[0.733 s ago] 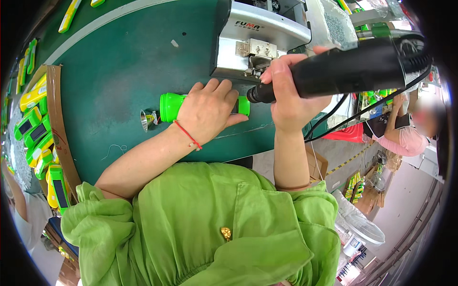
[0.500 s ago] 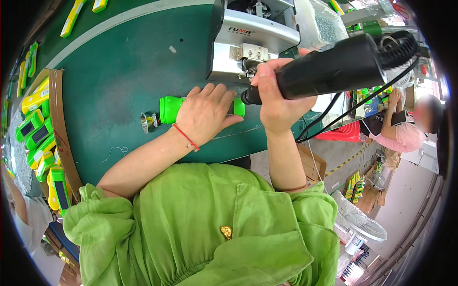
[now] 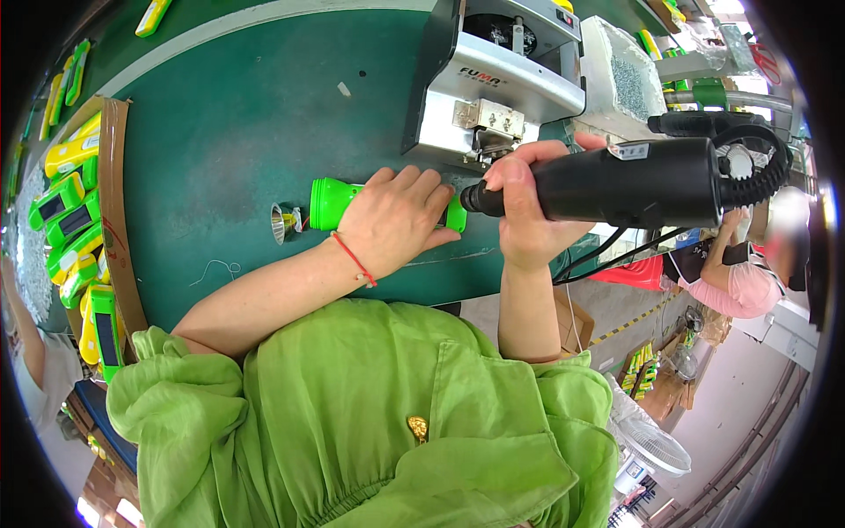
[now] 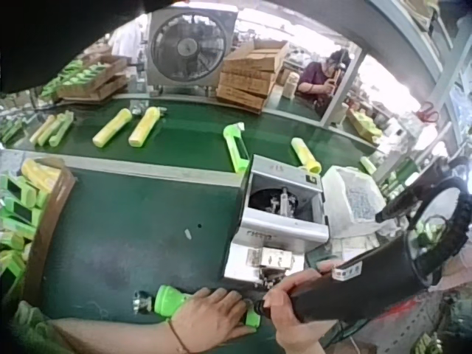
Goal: Assemble solar-powered flashlights by installing components and securing the body with an electric screwdriver.
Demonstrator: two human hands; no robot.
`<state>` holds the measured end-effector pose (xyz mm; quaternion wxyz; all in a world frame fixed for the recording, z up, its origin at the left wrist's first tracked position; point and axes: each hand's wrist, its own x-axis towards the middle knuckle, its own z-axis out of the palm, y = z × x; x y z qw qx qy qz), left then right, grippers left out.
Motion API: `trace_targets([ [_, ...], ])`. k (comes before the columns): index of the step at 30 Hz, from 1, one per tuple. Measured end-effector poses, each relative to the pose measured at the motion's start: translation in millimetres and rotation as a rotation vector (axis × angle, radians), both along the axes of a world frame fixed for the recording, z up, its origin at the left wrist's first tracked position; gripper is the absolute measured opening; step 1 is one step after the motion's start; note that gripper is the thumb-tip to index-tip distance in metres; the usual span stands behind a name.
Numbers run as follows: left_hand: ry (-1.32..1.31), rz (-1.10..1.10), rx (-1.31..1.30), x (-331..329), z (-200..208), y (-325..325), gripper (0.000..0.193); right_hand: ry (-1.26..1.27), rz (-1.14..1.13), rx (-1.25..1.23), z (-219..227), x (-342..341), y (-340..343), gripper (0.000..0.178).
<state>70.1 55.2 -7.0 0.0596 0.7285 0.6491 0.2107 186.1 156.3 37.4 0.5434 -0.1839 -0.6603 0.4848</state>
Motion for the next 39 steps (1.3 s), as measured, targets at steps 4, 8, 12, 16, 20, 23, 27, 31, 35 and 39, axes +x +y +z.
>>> trace_targets([
  [4, -0.006, -0.004, 0.042, -0.7, -0.7, -0.3, 0.048, 0.016, -0.039, -0.022, 0.6, -0.5, -2.7, 0.064],
  [8, 0.004, -0.026, 0.031, -1.8, 2.1, 0.7, 0.047, 0.073, -0.005, -0.067, -0.6, -2.4, -4.4, 0.063],
  [12, -0.003, -0.021, 0.061, -0.6, -3.1, -0.1, 0.046, 0.091, 0.009, -0.008, 15.2, 6.1, 3.3, 0.066],
  [16, -0.091, -0.005, 0.063, 5.4, 1.3, 3.2, 0.046, 0.341, 0.052, 0.15, 63.5, -2.5, 15.0, 0.069],
  [20, -0.222, -0.018, 0.256, -3.5, 13.9, -0.4, 0.045, 0.145, -0.016, 0.246, 58.4, -12.0, 34.0, 0.064],
  [23, -0.182, 0.052, 0.267, -44.8, 30.2, -23.4, 0.05, 0.076, -0.005, 0.271, 54.6, -9.6, 36.4, 0.06],
  [27, -0.251, 0.122, 0.108, -78.9, 11.8, -45.0, 0.055, 0.026, 0.099, 0.167, 64.7, -16.6, 36.9, 0.057],
  [31, -0.382, 0.072, 0.058, -61.7, -8.7, -37.8, 0.052, 0.006, 0.201, -0.049, 63.5, -16.9, 42.8, 0.056],
  [35, -0.383, 0.1, 0.118, -31.6, -12.4, -23.3, 0.05, 0.124, 0.134, -0.077, 48.5, -18.1, 14.2, 0.057],
  [39, -0.378, 0.127, 0.074, -27.5, -12.1, -21.4, 0.051, 0.062, 0.102, -0.038, 40.8, -20.1, 2.2, 0.058],
])
